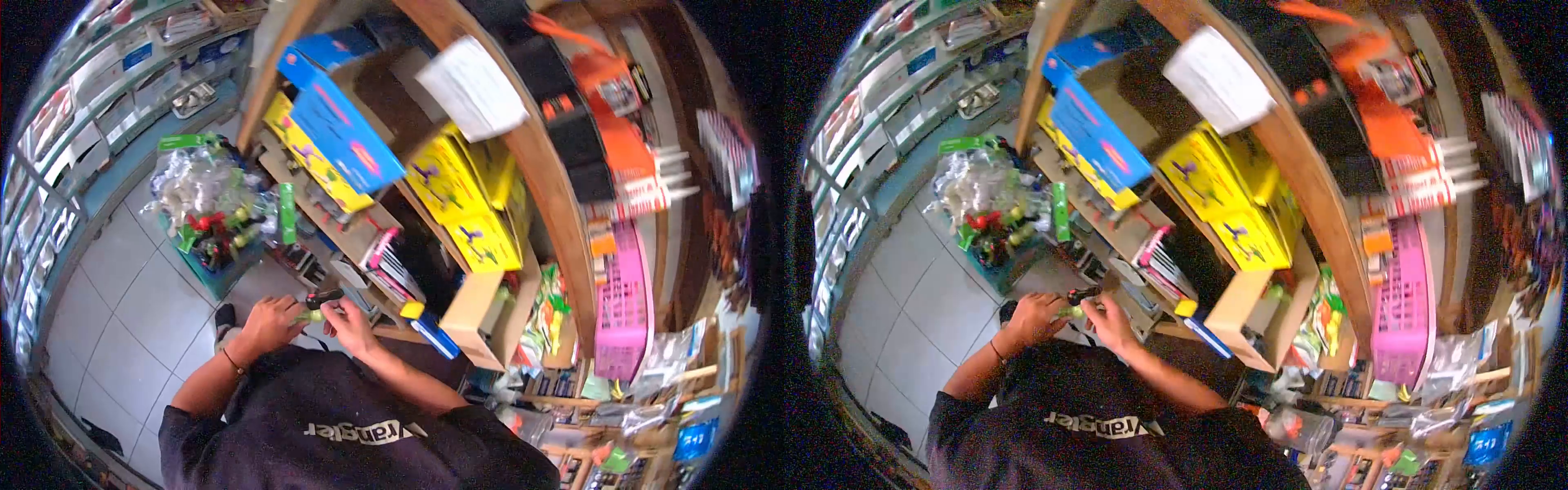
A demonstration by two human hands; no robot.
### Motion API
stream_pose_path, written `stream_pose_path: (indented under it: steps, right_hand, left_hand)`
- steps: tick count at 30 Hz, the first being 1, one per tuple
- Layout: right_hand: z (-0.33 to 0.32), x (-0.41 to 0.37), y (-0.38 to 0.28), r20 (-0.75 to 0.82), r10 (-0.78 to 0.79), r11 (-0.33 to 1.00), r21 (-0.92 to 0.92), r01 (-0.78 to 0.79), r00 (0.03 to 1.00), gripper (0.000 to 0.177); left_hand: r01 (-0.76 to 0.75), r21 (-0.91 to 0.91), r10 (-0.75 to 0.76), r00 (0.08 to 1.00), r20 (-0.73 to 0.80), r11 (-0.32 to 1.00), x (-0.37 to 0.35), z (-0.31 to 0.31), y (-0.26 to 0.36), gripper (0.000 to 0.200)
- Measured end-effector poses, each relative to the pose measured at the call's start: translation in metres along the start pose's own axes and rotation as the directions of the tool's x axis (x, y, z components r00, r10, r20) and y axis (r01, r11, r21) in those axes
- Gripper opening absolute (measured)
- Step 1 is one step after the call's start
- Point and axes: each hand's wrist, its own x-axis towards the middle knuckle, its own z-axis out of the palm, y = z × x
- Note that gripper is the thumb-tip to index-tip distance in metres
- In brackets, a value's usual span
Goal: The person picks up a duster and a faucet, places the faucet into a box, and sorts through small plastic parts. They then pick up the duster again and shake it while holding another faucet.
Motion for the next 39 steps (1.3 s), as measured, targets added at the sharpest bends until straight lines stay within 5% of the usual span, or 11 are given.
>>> stream_pose_path:
  steps: [7,12,16,18,19,20,24,31,35,37,39]
  right_hand:
    - [-0.1,-0.08,0.077,-0.048,-0.06,0.954,0.292,0.072,0.997,0.018]
    - [-0.142,-0.106,0.116,-0.215,-0.137,0.92,0.335,0.205,0.967,0.021]
    - [-0.214,-0.073,0.185,-0.59,-0.45,0.886,-0.388,0.253,0.67,0.029]
    - [-0.259,-0.072,0.175,-0.223,-0.751,0.378,-0.917,0.128,0.621,0.03]
    - [-0.27,-0.077,0.174,-0.194,-0.549,0.373,-0.927,0.031,0.813,0.031]
    - [-0.289,-0.071,0.171,-0.202,-0.312,0.915,-0.326,0.237,0.928,0.035]
    - [-0.289,-0.078,0.178,-0.226,-0.414,0.865,-0.398,0.305,0.882,0.032]
    - [-0.285,-0.094,0.208,-0.428,-0.554,0.764,-0.602,0.232,0.715,0.024]
    - [-0.277,-0.107,0.207,-0.501,-0.647,0.658,-0.748,0.089,0.575,0.02]
    - [-0.243,-0.142,0.188,-0.411,-0.113,0.867,-0.485,-0.112,0.905,0.019]
    - [-0.201,-0.175,0.18,-0.366,0.004,0.977,-0.198,-0.082,0.931,0.019]
  left_hand:
    - [0.264,-0.511,-0.121,0.948,0.295,0.818,0.028,0.104,0.082,0.044]
    - [0.616,-0.707,-0.145,0.78,0.609,0.347,0.058,0.134,0.147,0.032]
    - [0.58,-0.792,-0.343,0.795,0.501,0.187,0.063,0.135,0.193,0.027]
    - [0.596,-0.802,-0.369,0.755,0.542,0.042,0.054,0.138,0.201,0.025]
    - [0.588,-0.809,-0.385,0.75,0.537,0.017,0.05,0.137,0.209,0.022]
    - [0.58,-0.815,-0.408,0.749,0.522,0.021,0.044,0.136,0.213,0.022]
    - [0.719,-0.695,-0.608,0.551,0.572,-0.001,0.033,0.132,0.237,0.023]
    - [0.614,-0.74,-0.513,0.744,0.428,0.275,0.042,0.122,0.219,0.023]
    - [0.542,-0.829,-0.577,0.725,0.377,0.139,0.048,0.117,0.196,0.025]
    - [0.537,-0.841,-0.657,0.657,0.371,0.063,0.05,0.112,0.184,0.028]
    - [0.526,-0.851,-0.72,0.589,0.367,-0.004,0.044,0.112,0.156,0.035]
